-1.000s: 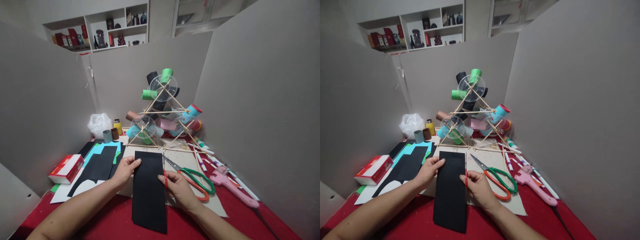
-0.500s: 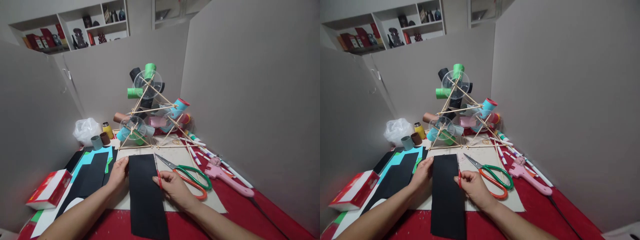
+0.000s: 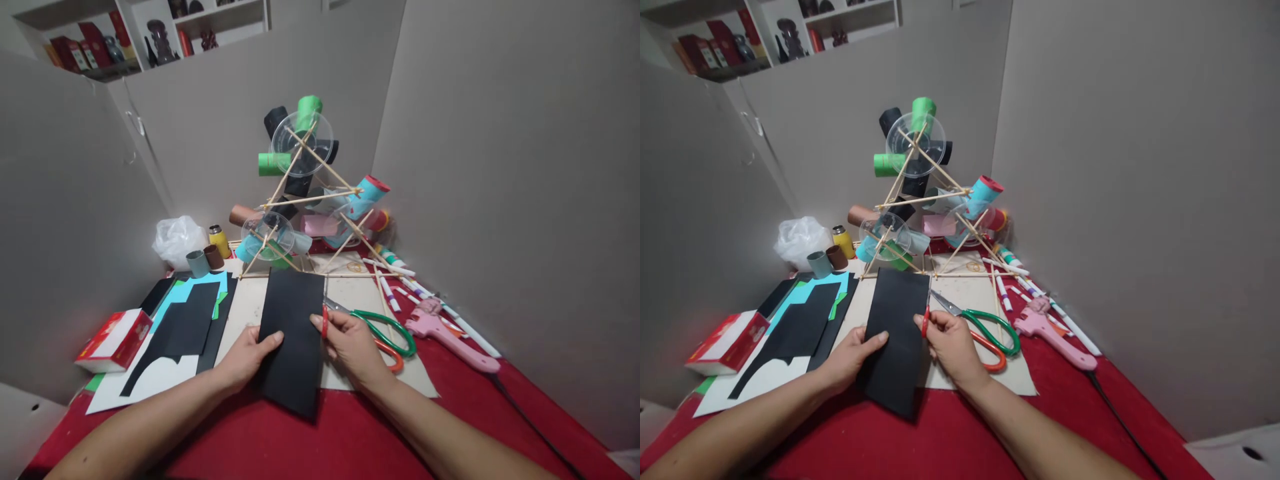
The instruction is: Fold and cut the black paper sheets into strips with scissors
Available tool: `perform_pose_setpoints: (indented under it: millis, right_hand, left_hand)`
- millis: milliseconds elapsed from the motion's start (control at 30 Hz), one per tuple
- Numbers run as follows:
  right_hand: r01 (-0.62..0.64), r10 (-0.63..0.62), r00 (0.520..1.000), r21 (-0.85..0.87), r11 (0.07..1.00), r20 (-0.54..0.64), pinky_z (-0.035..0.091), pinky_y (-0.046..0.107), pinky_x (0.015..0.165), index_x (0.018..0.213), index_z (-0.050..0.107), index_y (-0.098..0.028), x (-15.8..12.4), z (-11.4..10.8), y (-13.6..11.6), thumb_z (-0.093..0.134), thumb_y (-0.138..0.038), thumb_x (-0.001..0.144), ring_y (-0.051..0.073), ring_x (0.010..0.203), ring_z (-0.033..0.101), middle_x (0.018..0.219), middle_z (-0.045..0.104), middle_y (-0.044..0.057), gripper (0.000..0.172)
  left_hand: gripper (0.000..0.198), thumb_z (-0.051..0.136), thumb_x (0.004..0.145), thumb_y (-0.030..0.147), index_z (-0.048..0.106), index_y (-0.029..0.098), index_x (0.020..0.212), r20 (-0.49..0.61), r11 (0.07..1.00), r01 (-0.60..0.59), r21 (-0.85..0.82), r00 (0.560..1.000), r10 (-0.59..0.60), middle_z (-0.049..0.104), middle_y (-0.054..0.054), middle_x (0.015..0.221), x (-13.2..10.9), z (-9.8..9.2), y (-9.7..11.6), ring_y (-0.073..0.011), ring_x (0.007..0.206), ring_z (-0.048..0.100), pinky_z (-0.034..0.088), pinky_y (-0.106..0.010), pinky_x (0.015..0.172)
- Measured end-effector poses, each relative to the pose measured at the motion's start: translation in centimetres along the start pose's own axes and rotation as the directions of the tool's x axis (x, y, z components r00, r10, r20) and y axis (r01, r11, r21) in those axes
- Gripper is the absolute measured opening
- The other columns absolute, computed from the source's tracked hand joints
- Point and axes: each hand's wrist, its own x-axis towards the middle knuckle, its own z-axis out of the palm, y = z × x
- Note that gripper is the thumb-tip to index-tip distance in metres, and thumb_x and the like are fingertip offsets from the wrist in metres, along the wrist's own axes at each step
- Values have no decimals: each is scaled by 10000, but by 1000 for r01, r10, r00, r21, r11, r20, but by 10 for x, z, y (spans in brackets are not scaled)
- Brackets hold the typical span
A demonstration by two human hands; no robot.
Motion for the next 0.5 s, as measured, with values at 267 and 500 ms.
perform_pose_setpoints:
  millis: [267, 500]
  right_hand:
    - [18, -19, 999, 33, 999, 47, 208, 216, 381, 644, 594, -164, -17, 2, -11, 701, -524, 734, 65, 360, 332, 417, 451, -49, 387]
    - [-202, 200, 830, -53, 978, 521, 211, 196, 358, 629, 576, -164, -44, 8, -11, 669, -600, 718, 61, 337, 326, 411, 408, -64, 455]
  left_hand:
    - [339, 741, 727, 322, 669, 129, 996, -449, 958, -258, -124, 876, 178, 741, -97, 868, -7, -7, 27, -227, 770, 701, 555, -349, 763]
    - [258, 713, 748, 265, 664, 113, 951, -576, 910, -341, -238, 803, 150, 742, -89, 824, -5, -27, 31, -198, 697, 703, 573, -327, 738]
